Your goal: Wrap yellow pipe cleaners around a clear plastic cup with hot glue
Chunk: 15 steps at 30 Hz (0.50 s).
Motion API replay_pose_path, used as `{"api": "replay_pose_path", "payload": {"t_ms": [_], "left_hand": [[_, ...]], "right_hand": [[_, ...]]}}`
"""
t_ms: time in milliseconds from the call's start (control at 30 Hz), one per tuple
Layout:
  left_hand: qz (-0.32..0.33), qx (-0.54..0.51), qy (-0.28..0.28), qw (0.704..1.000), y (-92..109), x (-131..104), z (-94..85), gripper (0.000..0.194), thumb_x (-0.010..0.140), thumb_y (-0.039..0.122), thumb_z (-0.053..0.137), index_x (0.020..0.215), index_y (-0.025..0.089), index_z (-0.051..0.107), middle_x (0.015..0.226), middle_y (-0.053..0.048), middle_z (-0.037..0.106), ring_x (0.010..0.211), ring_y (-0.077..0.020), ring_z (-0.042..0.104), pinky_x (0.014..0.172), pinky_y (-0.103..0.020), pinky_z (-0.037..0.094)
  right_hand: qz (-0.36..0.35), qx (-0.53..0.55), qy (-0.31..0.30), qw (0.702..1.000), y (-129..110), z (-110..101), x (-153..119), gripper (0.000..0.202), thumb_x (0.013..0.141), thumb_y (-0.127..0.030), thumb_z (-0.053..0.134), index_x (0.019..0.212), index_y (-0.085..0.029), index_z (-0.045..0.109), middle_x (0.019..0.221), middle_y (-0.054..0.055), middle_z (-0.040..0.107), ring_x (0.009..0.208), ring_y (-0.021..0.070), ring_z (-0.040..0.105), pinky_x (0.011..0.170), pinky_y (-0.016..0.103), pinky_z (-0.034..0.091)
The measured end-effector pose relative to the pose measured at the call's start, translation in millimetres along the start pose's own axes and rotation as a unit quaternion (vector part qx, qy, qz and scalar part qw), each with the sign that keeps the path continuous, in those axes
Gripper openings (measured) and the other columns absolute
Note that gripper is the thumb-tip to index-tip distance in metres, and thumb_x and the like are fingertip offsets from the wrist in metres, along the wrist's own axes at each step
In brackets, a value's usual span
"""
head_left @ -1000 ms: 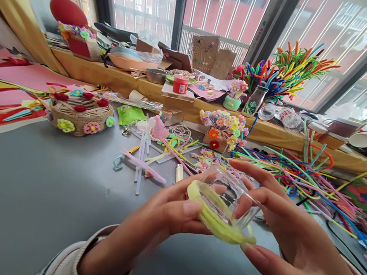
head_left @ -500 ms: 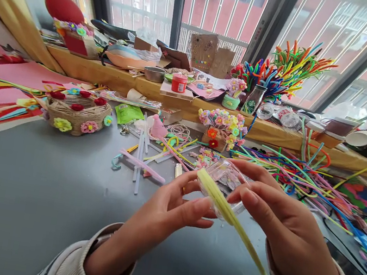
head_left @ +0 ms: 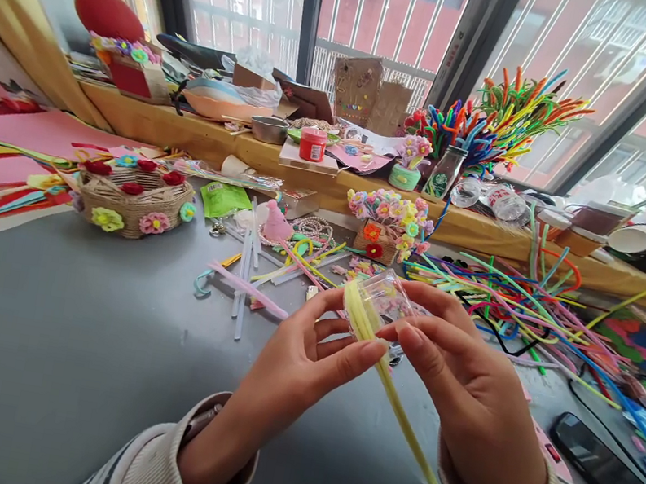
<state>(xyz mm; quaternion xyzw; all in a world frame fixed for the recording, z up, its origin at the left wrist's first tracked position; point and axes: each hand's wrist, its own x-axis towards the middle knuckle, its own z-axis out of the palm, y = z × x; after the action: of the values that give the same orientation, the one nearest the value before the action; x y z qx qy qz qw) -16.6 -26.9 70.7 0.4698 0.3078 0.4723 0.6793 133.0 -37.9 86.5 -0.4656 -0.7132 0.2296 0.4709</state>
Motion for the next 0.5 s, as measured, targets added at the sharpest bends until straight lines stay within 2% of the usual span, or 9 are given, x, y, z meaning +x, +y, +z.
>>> {"api": "replay_pose_path", "payload": {"t_ms": [333, 500], "left_hand": [[0.025, 0.003, 0.009, 1.0, -3.4, 3.9, 1.7, 0.048, 0.066, 0.024, 0.065, 0.108, 0.015, 0.044, 0.111, -0.011, 0.056, 0.1, -0.0228, 0.054, 0.084, -0.032, 0.042], [0.029, -0.008, 0.008, 1.0, -5.1, 6.2, -0.2, 0.049, 0.065, 0.024, 0.065, 0.108, 0.015, 0.043, 0.108, -0.011, 0.057, 0.098, -0.0231, 0.054, 0.084, -0.034, 0.042]], "right_hand": [[0.01, 0.018, 0.005, 1.0, 2.3, 0.5, 1.1, 0.013, 0.079, -0.032, 0.051, 0.077, -0.031, 0.064, 0.109, -0.004, 0.053, 0.112, 0.0113, 0.04, 0.093, 0.024, 0.032], [0.036, 0.017, -0.017, 0.999, 2.2, -2.3, 4.4, 0.016, 0.077, -0.036, 0.051, 0.075, -0.027, 0.065, 0.108, 0.0, 0.054, 0.113, 0.0154, 0.04, 0.094, 0.03, 0.032]]}}
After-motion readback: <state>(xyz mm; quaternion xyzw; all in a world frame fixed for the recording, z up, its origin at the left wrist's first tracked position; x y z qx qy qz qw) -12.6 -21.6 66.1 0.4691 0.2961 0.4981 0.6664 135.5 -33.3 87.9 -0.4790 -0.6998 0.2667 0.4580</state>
